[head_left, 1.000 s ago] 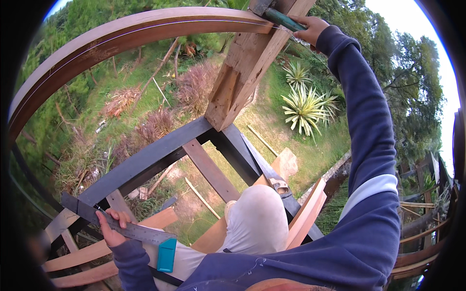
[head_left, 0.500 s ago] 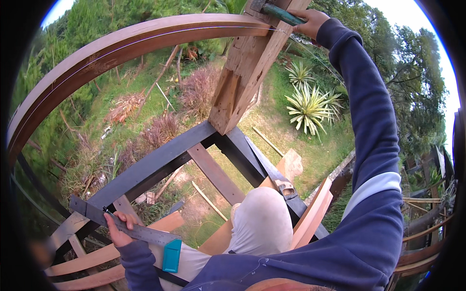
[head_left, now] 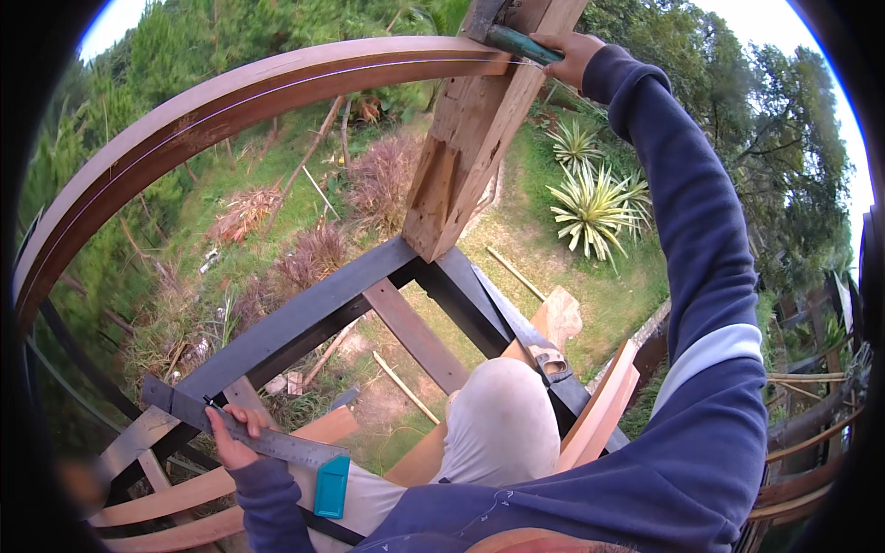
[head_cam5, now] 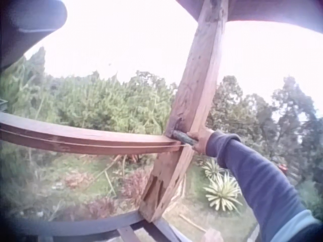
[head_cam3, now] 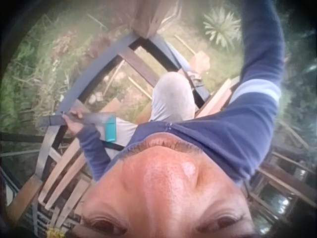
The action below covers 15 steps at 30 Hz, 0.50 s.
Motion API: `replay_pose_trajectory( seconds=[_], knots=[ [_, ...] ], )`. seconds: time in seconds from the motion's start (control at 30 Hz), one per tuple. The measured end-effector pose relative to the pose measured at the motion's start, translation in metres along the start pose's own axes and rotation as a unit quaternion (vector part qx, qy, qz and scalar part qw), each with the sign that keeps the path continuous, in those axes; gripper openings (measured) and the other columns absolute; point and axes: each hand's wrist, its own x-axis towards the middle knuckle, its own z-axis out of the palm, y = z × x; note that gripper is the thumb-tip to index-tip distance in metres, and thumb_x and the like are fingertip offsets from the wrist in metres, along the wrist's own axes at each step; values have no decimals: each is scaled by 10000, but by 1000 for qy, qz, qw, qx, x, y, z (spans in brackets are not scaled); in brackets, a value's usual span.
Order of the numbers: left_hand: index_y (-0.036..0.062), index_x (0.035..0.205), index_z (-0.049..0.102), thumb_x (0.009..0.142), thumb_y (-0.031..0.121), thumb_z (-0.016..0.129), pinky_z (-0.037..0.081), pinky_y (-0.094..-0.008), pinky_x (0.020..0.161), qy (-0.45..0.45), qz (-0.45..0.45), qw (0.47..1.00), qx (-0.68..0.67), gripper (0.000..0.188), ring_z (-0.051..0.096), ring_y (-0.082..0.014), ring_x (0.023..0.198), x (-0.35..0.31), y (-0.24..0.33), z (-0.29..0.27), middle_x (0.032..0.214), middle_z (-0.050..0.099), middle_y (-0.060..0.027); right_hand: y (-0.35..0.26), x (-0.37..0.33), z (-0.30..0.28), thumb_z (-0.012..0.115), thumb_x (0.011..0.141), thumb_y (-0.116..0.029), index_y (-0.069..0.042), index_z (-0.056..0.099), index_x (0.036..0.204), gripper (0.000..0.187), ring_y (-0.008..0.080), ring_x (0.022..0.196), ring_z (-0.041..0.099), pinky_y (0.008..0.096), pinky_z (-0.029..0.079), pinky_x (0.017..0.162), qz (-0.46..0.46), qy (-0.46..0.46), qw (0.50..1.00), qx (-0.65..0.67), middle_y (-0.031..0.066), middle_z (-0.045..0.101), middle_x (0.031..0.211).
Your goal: The person stands on a wooden roof frame and uses a hammer to drive nails into a curved wooden beam. They repeatedly position a metal square against the beam, tap the nail, and adjust the square while working along the curved structure.
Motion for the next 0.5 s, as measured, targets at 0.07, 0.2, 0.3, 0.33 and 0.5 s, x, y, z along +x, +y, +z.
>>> replay_pose_trajectory(
  seconds=[0.07, 0.2, 0.3, 0.33, 0.5],
  knots=[
    [137, 723, 438, 925, 544, 418, 339, -272, 415, 15, 7, 1000, 10, 455, 365, -125, 436, 2, 3, -5, 500, 379, 1, -21, 2, -22, 630, 837, -202, -250, 454, 1345, 539, 162, 469, 569, 310, 519, 481, 50, -51, 997, 31, 94, 582, 665],
    [130, 725, 435, 927, 539, 417, 346, -276, 425, 3, 9, 1000, 9, 456, 366, -131, 439, 2, 2, -2, 499, 378, -4, -24, -3, -25, 633, 834, -204, -247, 463, 1338, 534, 165, 479, 571, 313, 522, 486, 83, -50, 993, 62, 95, 580, 665],
    [125, 723, 433, 929, 536, 414, 345, -275, 429, 1, 10, 1000, 11, 460, 367, -133, 444, 6, 0, -4, 499, 378, -7, -18, -1, -26, 632, 837, -201, -235, 477, 1330, 517, 167, 468, 560, 308, 495, 471, 70, -67, 994, 45, 92, 577, 661],
    [123, 723, 433, 929, 536, 414, 343, -275, 429, 3, 9, 1000, 15, 462, 366, -133, 445, 7, -1, -4, 499, 378, -7, -10, -2, -23, 633, 838, -206, -233, 478, 1329, 516, 168, 465, 557, 308, 490, 470, 43, -29, 997, 48, 92, 577, 661],
    [120, 717, 455, 931, 514, 437, 332, -260, 436, -26, 12, 999, 21, 448, 382, -122, 480, 8, -1, -2, 548, 403, 2, -19, -26, -37, 640, 844, -231, -227, 475, 1335, 518, 149, 470, 548, 302, 475, 478, 85, 59, 990, 93, 110, 583, 680]
  ],
)
